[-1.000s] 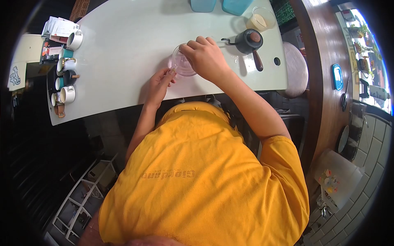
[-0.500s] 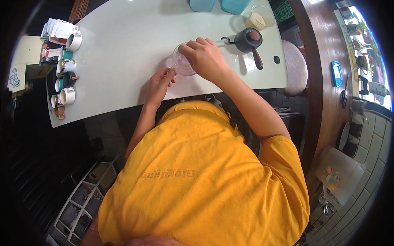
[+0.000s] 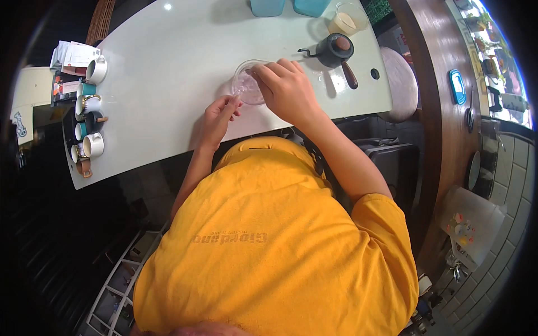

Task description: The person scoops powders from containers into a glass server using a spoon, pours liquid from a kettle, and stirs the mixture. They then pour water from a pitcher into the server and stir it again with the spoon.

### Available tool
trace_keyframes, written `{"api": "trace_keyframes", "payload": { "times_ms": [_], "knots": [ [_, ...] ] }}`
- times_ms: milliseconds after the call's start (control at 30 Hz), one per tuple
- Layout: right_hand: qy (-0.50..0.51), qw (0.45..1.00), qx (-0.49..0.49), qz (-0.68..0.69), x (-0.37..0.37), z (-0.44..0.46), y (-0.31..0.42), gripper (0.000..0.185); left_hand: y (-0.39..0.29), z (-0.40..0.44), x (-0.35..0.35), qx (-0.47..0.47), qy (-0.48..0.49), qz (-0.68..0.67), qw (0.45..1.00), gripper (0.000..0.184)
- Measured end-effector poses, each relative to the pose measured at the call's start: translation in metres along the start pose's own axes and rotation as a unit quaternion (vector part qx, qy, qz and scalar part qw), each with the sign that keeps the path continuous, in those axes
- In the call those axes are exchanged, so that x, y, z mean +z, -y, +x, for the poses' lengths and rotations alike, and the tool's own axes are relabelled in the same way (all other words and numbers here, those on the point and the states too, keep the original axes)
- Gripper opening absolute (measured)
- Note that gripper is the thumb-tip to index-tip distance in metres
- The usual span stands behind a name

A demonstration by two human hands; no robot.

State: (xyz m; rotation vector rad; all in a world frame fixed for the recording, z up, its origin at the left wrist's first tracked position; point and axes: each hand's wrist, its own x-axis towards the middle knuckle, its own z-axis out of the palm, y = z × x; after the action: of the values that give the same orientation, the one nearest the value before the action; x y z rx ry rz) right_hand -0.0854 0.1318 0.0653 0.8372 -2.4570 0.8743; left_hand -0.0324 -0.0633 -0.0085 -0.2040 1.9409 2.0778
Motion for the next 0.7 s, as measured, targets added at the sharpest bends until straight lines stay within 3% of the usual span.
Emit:
{"api": "trace_keyframes", "payload": {
  "times_ms": [67,200,333,433,567,633,700],
  "knots": [
    [-0.081,0.994,-0.04,-0.055,-0.019,-0.004,0.012,0.018,0.002,0.001,-0.002,0.013,0.009,-0.01,1.0,0.025],
    [-0.197,0.978,-0.062,-0.028,-0.034,-0.03,0.021,0.022,0.003,0.004,-0.006,0.01,0.027,-0.005,1.0,0.024],
    [-0.121,0.988,-0.081,-0.056,-0.019,-0.051,0.016,0.023,-0.003,0.004,-0.006,0.008,0.042,-0.005,0.999,0.024],
    [-0.186,0.98,-0.065,-0.039,-0.015,-0.06,0.021,0.025,-0.004,0.006,-0.008,0.0,0.044,-0.008,0.999,0.025],
    [-0.174,0.983,-0.05,-0.022,-0.015,-0.066,0.026,0.027,-0.006,0.007,-0.012,-0.022,0.055,-0.001,0.998,0.026],
    [-0.202,0.979,-0.028,-0.004,-0.014,-0.07,0.029,0.021,-0.008,0.007,-0.011,-0.019,0.056,-0.002,0.998,0.026],
    [-0.386,0.882,0.193,0.189,0.0,-0.081,0.03,0.014,-0.007,0.007,-0.011,-0.016,0.064,-0.002,0.998,0.025]
  ]
}}
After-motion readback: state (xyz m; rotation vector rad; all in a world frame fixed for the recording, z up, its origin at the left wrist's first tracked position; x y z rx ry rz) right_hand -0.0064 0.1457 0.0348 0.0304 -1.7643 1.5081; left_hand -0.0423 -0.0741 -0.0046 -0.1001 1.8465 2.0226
